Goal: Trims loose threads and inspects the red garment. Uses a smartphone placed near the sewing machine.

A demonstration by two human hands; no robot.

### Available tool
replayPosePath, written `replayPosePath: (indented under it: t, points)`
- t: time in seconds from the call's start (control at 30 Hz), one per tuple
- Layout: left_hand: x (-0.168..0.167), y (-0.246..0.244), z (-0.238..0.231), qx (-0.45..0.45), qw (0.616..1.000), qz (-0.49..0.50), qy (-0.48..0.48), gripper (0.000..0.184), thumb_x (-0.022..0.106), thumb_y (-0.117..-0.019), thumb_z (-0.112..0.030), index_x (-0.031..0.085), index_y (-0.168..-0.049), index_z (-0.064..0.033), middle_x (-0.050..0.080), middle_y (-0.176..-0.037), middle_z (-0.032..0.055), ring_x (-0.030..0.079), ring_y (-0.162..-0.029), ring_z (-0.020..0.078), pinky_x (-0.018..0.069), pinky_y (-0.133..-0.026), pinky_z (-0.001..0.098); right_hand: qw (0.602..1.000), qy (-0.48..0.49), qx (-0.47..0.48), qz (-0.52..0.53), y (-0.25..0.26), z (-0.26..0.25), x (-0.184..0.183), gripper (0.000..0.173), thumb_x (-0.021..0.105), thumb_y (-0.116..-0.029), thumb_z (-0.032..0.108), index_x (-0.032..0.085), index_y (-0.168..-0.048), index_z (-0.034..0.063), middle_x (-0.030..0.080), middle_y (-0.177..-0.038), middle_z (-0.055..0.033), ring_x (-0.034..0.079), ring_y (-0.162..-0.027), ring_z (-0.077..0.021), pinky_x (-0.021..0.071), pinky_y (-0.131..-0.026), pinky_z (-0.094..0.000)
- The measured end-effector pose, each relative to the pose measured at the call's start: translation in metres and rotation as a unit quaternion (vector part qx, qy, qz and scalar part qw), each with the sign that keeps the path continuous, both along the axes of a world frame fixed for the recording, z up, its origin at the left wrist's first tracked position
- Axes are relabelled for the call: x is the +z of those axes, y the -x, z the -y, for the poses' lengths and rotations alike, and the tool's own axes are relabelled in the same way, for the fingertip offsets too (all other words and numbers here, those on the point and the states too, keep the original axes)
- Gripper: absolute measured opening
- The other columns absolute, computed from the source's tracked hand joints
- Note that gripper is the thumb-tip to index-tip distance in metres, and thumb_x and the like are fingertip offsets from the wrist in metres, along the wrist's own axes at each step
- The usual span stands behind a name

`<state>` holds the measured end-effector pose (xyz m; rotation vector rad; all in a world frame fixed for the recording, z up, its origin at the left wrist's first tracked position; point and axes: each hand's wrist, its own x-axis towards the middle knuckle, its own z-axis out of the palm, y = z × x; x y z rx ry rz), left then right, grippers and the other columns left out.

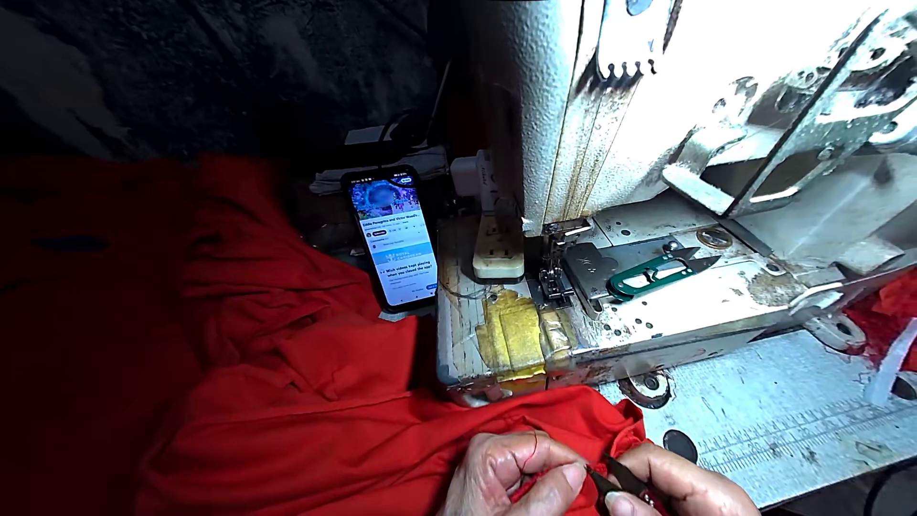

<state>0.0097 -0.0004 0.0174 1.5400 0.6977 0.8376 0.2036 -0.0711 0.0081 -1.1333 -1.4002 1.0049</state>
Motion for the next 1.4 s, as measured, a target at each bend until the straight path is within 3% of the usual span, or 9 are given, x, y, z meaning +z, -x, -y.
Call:
replayPosePath:
  t: [0.1,0.27,0.4,0.5,0.73,0.93,1.1,1.27,1.4]
  points:
    - [0.000,0.001,0.004,-0.001,1.000,0.023,-0.001,0.015,0.063,-0.0894,0.004,0.074,-0.099,0.0026,0.073,-0.088,-0.0038,0.064,-0.077,-0.0039,0.0534,-0.070,0.0156,0.995,0.048,0.008,-0.092,0.000,0.002,0.003,0.005,0.063,-0.0975,0.002,0.067,-0.099,0.0024,0.069,-0.080,0.0055,0.062,-0.064,0.0016,0.0519,-0.056,-0.0176]
    - [-0.008,-0.009,0.006,0.059,0.995,0.050,-0.060,0.012,0.072,-0.0829,0.003,0.077,-0.093,0.0013,0.071,-0.087,-0.0027,0.063,-0.080,-0.0026,0.0524,-0.071,0.0140,0.998,0.010,0.009,-0.065,-0.005,-0.004,0.005,0.009,0.062,-0.0973,0.000,0.071,-0.098,-0.0025,0.072,-0.085,0.0021,0.067,-0.077,-0.0015,0.0584,-0.072,-0.0217]
    - [-0.016,-0.014,0.007,0.103,0.986,0.047,-0.121,0.007,0.073,-0.0856,-0.006,0.078,-0.089,-0.0036,0.072,-0.091,-0.0023,0.067,-0.087,0.0003,0.0567,-0.078,0.0150,0.999,-0.016,-0.009,-0.035,-0.005,-0.015,-0.008,0.015,0.064,-0.0993,0.018,0.071,-0.091,0.0076,0.065,-0.074,0.0090,0.059,-0.065,0.0052,0.0504,-0.058,-0.0132]
    - [-0.021,-0.018,0.011,0.141,0.980,0.029,-0.141,0.007,0.072,-0.0857,-0.010,0.079,-0.086,-0.0079,0.074,-0.087,-0.0019,0.069,-0.084,0.0041,0.0584,-0.075,0.0175,0.998,0.006,-0.036,-0.050,-0.001,-0.019,-0.013,0.020,0.068,-0.0957,0.024,0.071,-0.080,0.0127,0.060,-0.062,0.0072,0.053,-0.054,0.0038,0.0422,-0.050,-0.0125]
    - [-0.025,-0.021,0.013,0.180,0.969,0.013,-0.168,0.010,0.069,-0.0849,-0.010,0.078,-0.082,-0.0094,0.071,-0.080,-0.0029,0.067,-0.076,0.0034,0.0558,-0.069,0.0162,0.987,0.017,0.108,-0.121,-0.012,-0.028,-0.011,0.018,0.067,-0.0951,0.015,0.069,-0.079,0.0087,0.059,-0.063,0.0070,0.052,-0.056,0.0054,0.0437,-0.053,-0.0106]
    - [-0.026,-0.021,0.014,0.204,0.955,0.012,-0.216,0.011,0.072,-0.0784,-0.009,0.076,-0.088,-0.0087,0.073,-0.083,-0.0041,0.068,-0.075,0.0011,0.0570,-0.067,0.0152,0.984,0.078,0.056,-0.148,0.000,-0.025,0.001,0.011,0.074,-0.0897,0.011,0.071,-0.080,0.0073,0.063,-0.060,0.0018,0.055,-0.050,0.0014,0.0454,-0.047,-0.0129]
    - [-0.025,-0.022,0.014,0.203,0.950,0.023,-0.237,0.006,0.073,-0.0808,-0.011,0.077,-0.085,-0.0121,0.071,-0.095,-0.0040,0.068,-0.093,0.0052,0.0577,-0.080,0.0176,0.982,0.029,0.098,-0.160,-0.003,-0.026,-0.004,0.013,0.065,-0.0956,0.010,0.068,-0.083,0.0066,0.061,-0.063,0.0015,0.057,-0.056,0.0008,0.0479,-0.053,-0.0130]
    - [-0.027,-0.023,0.016,0.225,0.948,0.014,-0.225,0.005,0.072,-0.0797,-0.010,0.076,-0.082,-0.0113,0.073,-0.086,-0.0050,0.069,-0.083,0.0031,0.0584,-0.074,0.0167,0.979,0.030,0.129,-0.157,-0.005,-0.031,-0.010,0.013,0.066,-0.0931,0.007,0.067,-0.080,0.0066,0.060,-0.062,0.0029,0.055,-0.054,0.0024,0.0451,-0.051,-0.0120]
    - [-0.028,-0.021,0.009,0.275,0.933,-0.029,-0.232,0.006,0.070,-0.0827,-0.008,0.075,-0.080,-0.0100,0.072,-0.081,-0.0064,0.067,-0.075,-0.0008,0.0561,-0.068,0.0142,0.949,-0.057,0.267,-0.158,-0.009,-0.015,0.005,0.020,0.065,-0.0979,0.023,0.065,-0.085,0.0067,0.060,-0.070,0.0080,0.056,-0.064,0.0072,0.0457,-0.058,-0.0099]
